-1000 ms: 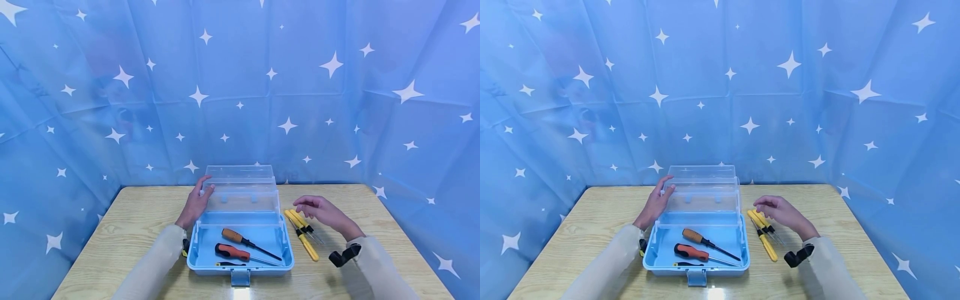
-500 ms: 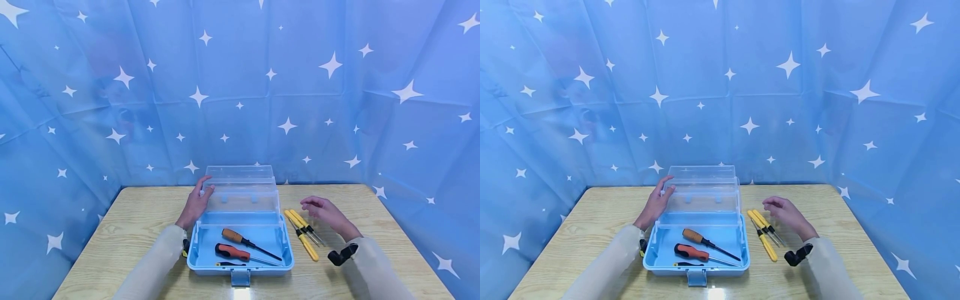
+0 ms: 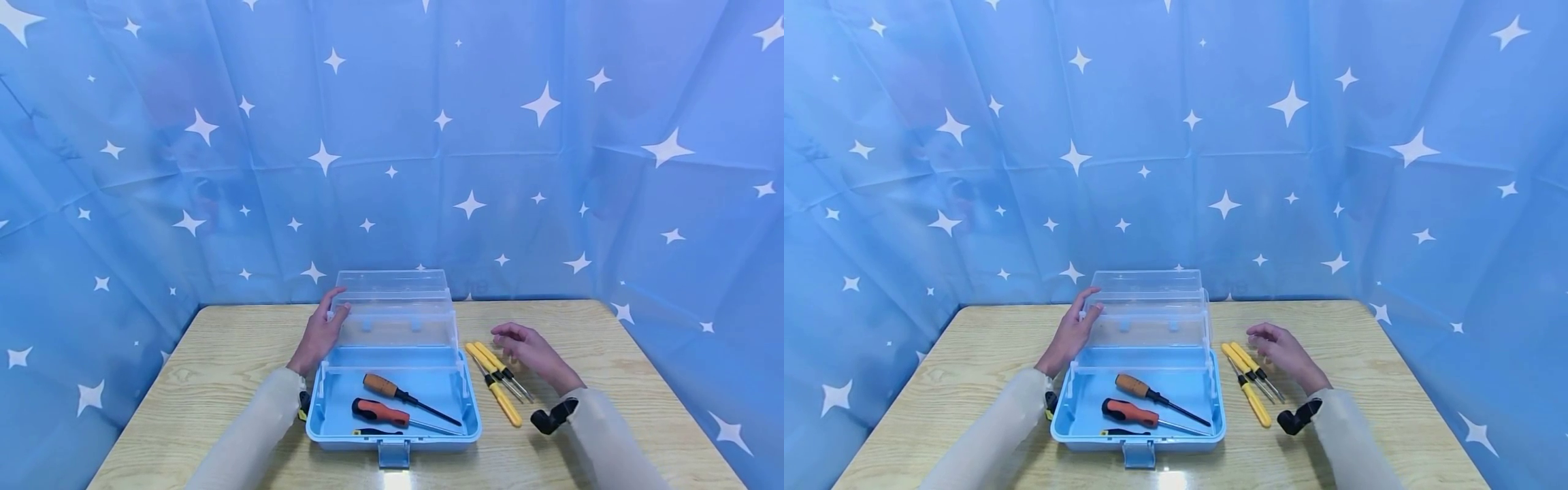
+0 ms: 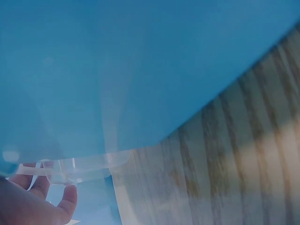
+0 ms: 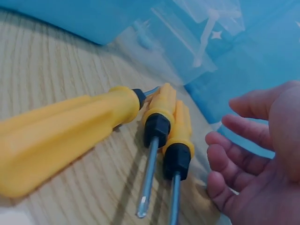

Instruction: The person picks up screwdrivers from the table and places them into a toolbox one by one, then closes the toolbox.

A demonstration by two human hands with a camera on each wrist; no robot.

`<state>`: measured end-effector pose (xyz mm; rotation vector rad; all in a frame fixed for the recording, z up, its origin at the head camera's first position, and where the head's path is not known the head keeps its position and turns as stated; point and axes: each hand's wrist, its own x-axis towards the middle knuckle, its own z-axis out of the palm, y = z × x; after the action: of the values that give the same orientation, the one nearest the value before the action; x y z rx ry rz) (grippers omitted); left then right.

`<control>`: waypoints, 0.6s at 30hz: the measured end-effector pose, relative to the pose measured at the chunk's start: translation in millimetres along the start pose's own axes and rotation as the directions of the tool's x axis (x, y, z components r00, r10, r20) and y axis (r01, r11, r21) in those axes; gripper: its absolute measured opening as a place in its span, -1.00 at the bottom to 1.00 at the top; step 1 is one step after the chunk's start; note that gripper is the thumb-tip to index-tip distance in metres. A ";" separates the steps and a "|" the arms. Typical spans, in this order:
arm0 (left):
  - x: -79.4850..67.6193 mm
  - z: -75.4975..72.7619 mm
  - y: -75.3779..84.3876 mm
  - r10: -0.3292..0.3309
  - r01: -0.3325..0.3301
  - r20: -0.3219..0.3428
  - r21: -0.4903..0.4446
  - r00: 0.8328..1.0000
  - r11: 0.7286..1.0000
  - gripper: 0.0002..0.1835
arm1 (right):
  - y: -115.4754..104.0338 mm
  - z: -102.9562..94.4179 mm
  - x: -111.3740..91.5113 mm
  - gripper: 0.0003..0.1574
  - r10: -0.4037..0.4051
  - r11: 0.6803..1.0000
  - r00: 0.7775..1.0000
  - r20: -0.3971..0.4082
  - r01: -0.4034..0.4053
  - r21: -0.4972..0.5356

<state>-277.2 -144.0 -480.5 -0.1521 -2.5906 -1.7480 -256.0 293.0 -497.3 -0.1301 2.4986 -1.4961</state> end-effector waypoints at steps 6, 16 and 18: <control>0.1 -0.6 2.2 -0.006 0.006 0.003 -0.002 1.000 1.000 -0.49 | 0.0 3.2 -0.4 -0.52 -0.004 1.000 1.000 0.031 0.005 -0.026; 0.1 -1.0 2.5 0.006 -0.005 0.003 -0.009 1.000 1.000 -0.29 | 8.0 9.6 2.9 -0.52 -0.047 0.995 0.999 0.027 0.049 -0.086; -0.2 -1.0 2.3 0.004 -0.004 0.004 -0.012 1.000 1.000 -0.31 | 9.5 11.5 3.6 -0.54 -0.045 0.995 0.999 0.024 0.047 -0.085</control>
<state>-276.9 -144.1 -478.1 -0.1609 -2.5814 -1.7642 -256.4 287.0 -511.3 -0.2189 2.5591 -1.3976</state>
